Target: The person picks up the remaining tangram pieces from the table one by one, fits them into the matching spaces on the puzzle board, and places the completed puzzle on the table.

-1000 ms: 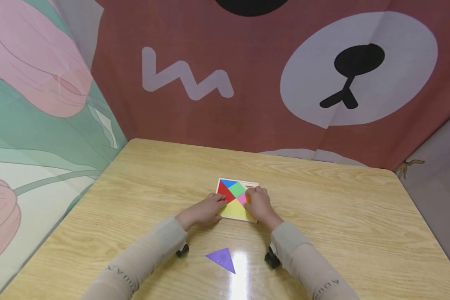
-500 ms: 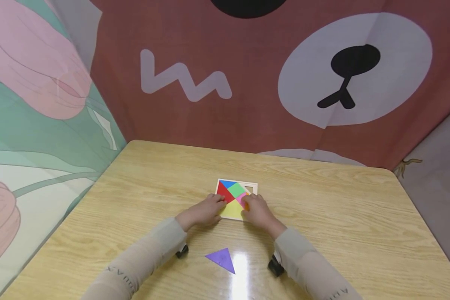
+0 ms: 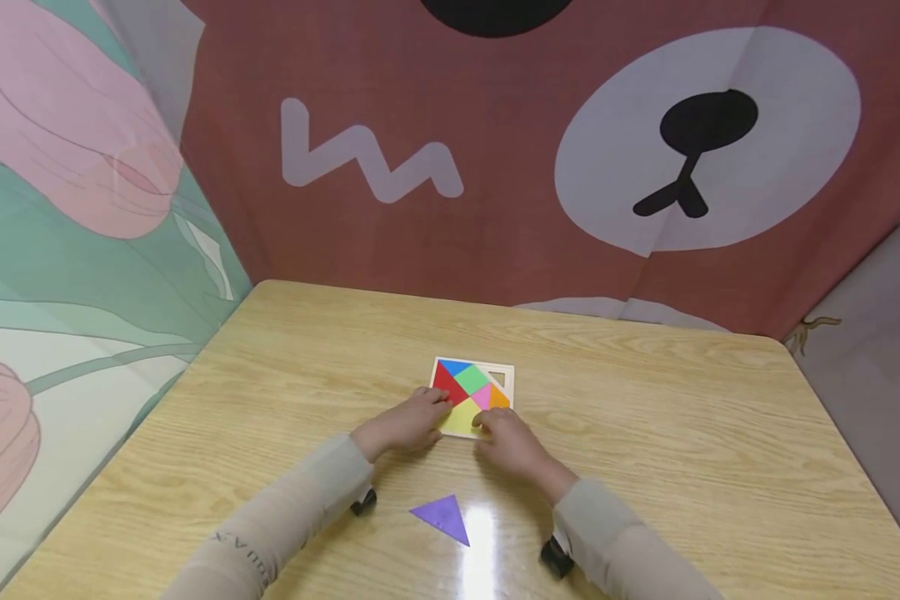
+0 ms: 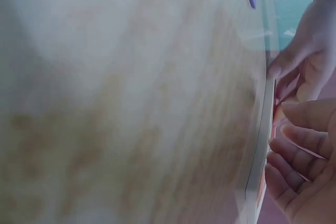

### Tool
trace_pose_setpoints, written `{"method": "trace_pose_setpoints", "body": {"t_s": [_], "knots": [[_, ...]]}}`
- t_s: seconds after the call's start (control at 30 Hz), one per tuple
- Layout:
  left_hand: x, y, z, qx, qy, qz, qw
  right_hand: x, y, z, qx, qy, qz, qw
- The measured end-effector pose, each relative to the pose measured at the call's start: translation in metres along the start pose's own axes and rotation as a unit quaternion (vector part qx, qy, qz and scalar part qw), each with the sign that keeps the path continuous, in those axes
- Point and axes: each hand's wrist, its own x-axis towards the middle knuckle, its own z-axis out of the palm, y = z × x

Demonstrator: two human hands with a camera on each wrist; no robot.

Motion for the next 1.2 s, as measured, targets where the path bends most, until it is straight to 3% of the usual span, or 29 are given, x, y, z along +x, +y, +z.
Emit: {"method": "trace_pose_setpoints", "body": {"t_s": [0.33,0.57,0.9,1.2], "knots": [[0.001,-0.001,0.000,0.015,0.002,0.006,0.9999,-0.010,-0.006,0.006,-0.055,0.022,-0.055,0.9967],[0.001,-0.001,0.000,0.010,-0.002,0.005,0.9999,-0.016,-0.013,0.008,-0.038,-0.023,-0.020,0.9988],[0.002,-0.001,0.000,0.002,-0.009,-0.002,1.0000,-0.024,-0.026,0.011,-0.029,-0.084,-0.031,0.9955],[0.000,0.000,0.001,-0.006,-0.006,-0.007,0.9999,-0.031,-0.035,0.015,-0.022,-0.101,-0.035,0.9940]]}}
